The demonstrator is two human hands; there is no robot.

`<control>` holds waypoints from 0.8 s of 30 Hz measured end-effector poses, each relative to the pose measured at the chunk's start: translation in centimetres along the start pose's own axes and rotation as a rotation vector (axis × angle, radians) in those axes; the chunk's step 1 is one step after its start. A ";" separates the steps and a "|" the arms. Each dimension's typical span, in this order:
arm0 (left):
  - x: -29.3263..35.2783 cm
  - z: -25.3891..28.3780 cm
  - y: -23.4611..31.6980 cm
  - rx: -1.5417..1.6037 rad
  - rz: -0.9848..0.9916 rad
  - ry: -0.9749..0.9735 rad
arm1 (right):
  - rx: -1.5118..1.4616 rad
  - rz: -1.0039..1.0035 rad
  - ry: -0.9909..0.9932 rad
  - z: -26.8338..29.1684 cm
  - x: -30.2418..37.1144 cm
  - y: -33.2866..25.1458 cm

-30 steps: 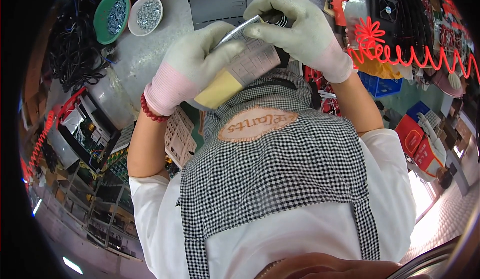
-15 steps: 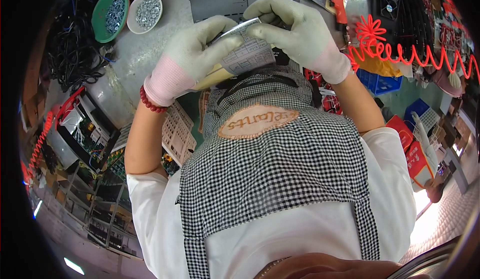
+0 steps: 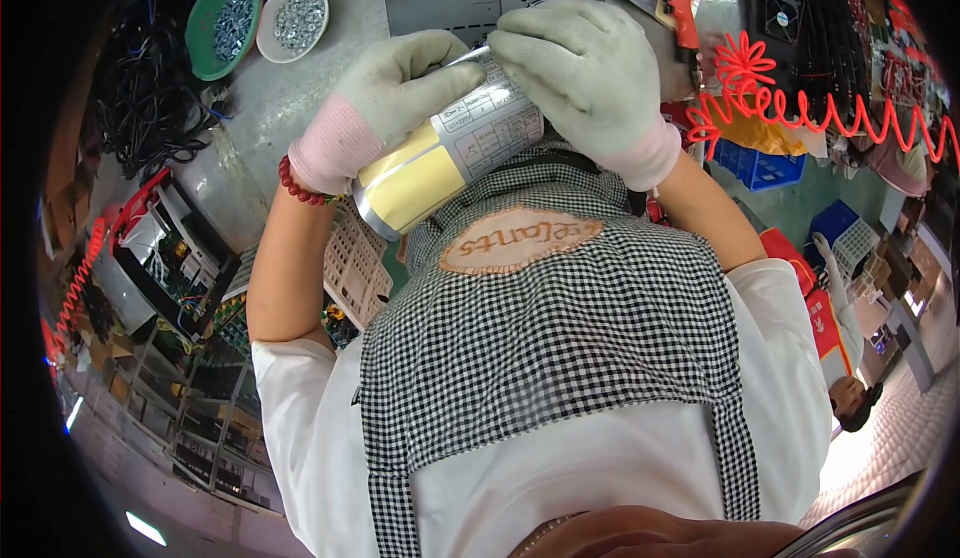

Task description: The person assembles electronic components by hand, connecting internal wiring to circuit boards within an electronic housing, then applying product labels to the assembled unit.

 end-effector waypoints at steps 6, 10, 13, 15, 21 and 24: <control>-0.1 0.0 -0.1 0.031 -0.010 -0.017 | -0.327 -0.351 -0.091 -1.0 0.5 1.8; 0.0 0.2 1.4 -0.204 -0.188 0.021 | -0.827 -0.853 -0.244 -3.0 2.4 4.6; 0.5 0.4 2.8 -0.216 -0.314 0.136 | -0.890 -0.859 -0.272 -2.7 1.7 3.9; 0.8 0.6 3.8 -0.322 -0.334 0.159 | -0.865 -0.816 -0.274 -2.1 1.2 3.2; 1.5 0.6 5.3 -0.485 -0.379 0.207 | -0.768 -0.705 -0.220 -1.3 0.9 2.6; 1.4 0.6 5.2 -0.506 -0.372 0.182 | -0.662 -0.600 -0.132 -0.5 0.4 2.3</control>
Point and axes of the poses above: each hand's wrist, its own x-axis away from the middle knuckle, its own z-axis out of the back of the hand, y = z × x, the point moved 8 cm from there along -x, towards the middle knuckle, and after that the axes turned 5 degrees about -z, right-handed, at the moved point
